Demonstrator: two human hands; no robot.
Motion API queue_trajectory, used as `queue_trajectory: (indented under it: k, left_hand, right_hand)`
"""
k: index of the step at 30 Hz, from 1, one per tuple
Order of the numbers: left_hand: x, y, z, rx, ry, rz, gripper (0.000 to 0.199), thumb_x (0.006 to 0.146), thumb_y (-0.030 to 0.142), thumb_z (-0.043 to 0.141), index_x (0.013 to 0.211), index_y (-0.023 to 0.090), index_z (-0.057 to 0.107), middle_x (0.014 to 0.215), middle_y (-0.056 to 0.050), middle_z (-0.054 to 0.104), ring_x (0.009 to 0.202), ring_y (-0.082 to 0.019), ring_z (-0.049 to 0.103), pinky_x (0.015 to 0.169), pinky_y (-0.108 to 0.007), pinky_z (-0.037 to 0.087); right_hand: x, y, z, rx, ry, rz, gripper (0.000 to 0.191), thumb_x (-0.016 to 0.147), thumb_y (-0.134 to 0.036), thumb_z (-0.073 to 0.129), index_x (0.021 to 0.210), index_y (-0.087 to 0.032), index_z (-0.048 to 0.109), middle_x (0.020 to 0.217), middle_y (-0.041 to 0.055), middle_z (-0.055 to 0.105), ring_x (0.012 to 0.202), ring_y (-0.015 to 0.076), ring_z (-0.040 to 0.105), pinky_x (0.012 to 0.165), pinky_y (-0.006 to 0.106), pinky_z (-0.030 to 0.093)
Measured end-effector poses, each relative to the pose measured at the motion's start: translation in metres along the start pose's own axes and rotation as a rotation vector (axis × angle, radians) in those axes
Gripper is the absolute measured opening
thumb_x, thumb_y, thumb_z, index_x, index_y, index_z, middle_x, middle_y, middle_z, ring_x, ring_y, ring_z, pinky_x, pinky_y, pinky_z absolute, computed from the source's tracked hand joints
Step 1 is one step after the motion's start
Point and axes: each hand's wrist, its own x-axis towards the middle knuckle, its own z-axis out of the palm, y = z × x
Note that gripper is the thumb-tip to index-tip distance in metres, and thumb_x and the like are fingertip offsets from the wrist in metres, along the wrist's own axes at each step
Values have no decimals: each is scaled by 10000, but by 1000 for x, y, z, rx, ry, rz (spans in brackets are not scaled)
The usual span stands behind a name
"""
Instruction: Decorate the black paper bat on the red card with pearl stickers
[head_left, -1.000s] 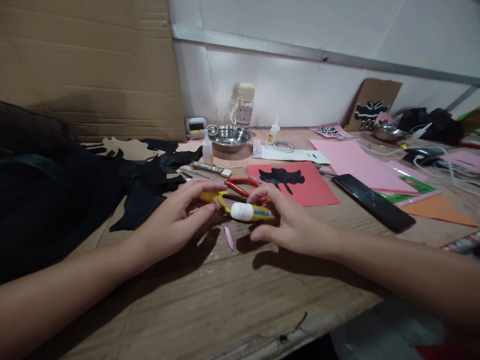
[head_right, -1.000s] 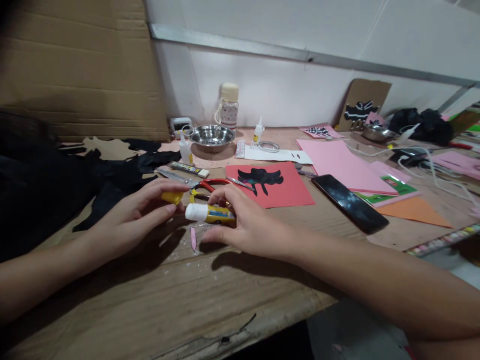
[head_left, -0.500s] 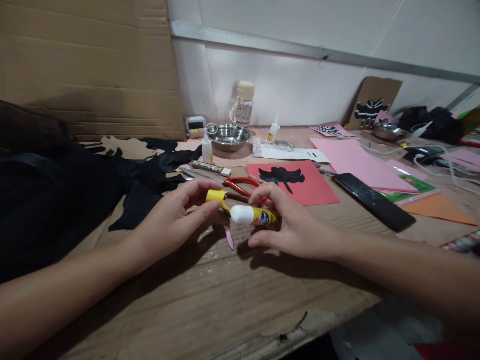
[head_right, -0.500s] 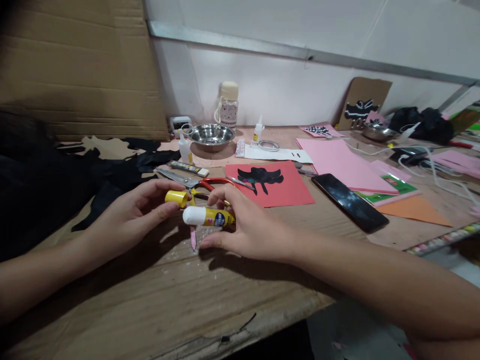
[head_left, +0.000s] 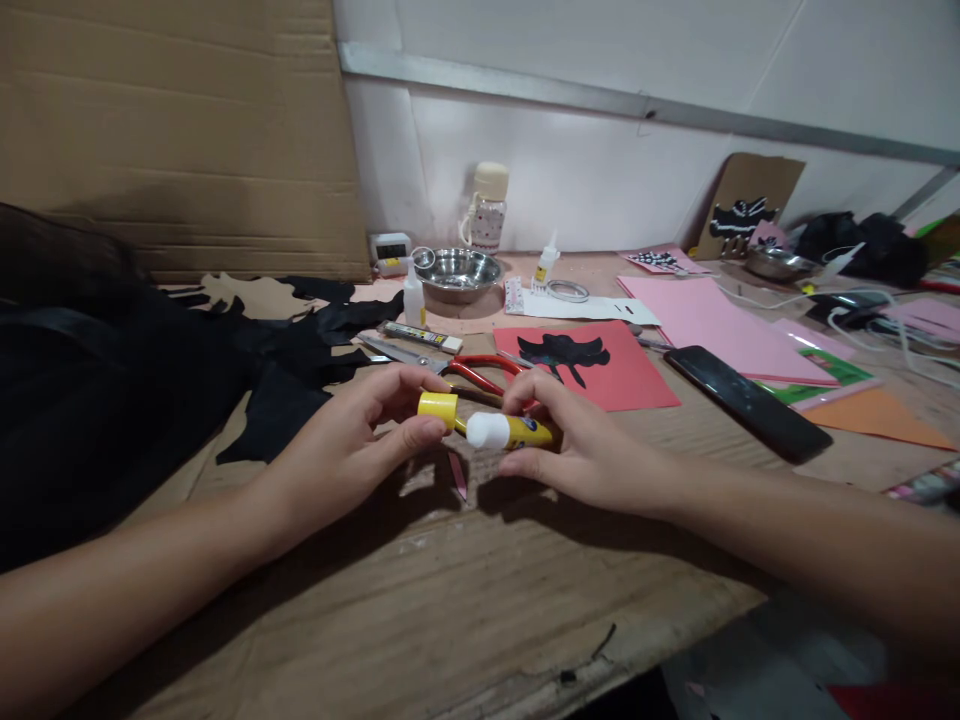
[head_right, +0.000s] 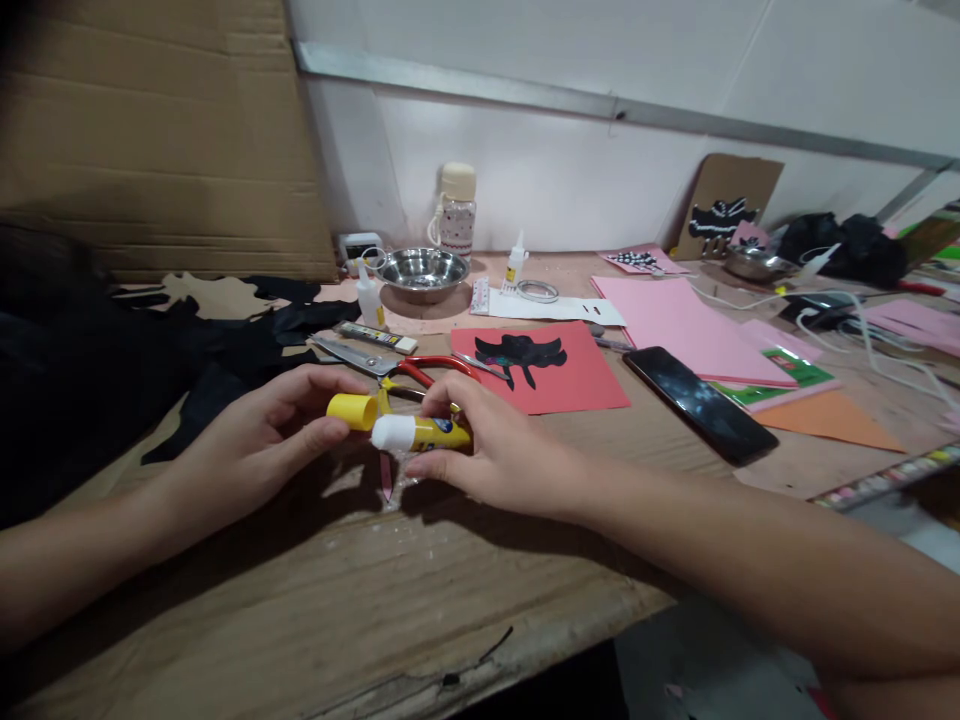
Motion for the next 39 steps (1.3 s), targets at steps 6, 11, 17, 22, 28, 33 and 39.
queue_trajectory:
  k: [6,11,17,22,28,33,39]
  left_hand:
    - [-1,4,0,-2,-2,17,306,970,510,691,1134,256,643,1025,-20,776,890,-189,749,747,-265,609]
    - [-1,2,0,13,-27,12,306,977,508,678,1153,259,645,1068,-32,779,929,-203,757,760,-277,622]
    - [-1,1,0,32,-21,21,301,976,504,680,1153,262,650,1058,-38,785,934,-227,757,786,-314,627]
    - [-1,2,0,14,-28,18,284,978,485,677,1158,268,646,1078,-32,781,950,-221,757,797,-309,632]
    - [-2,2,0,26,-24,20,282,977,485,676,1153,265,654,1053,-27,777,913,-205,750,754,-286,623]
    - [-2,3,0,11,-36,25,284,982,495,672,1149,266,652,1053,-28,770,912,-213,748,759,-300,624]
    - [-1,1,-1,58,-25,67,257,988,474,671,1146,271,670,1083,-25,763,952,-202,734,812,-294,606]
  right_hand:
    - [0,0,-3,-76,-22,-199,235,1096,-308,414,1009,-205,607,1037,68,654,1029,219,613,919,384,475]
    - [2,-1,-1,-28,26,-95,354,845,-364,833,1047,-227,576,1092,42,652,955,212,612,815,338,499]
    - [-1,2,-1,-55,19,-157,158,954,-330,695,1009,-213,604,1024,51,663,925,213,630,810,354,505]
    - [0,3,-3,-98,-3,-208,189,1044,-381,576,1120,-216,629,1130,81,694,1075,253,645,933,420,512]
    - [0,4,1,-38,86,-105,354,834,-350,829,998,-234,538,989,28,652,866,202,616,755,333,512]
    - [-2,1,-3,-98,-11,-195,150,1011,-359,596,1002,-210,603,974,51,661,904,209,630,800,356,499]
    - [-1,2,-2,-77,-7,-151,302,915,-423,750,1087,-221,608,1067,62,693,952,229,662,811,366,525]
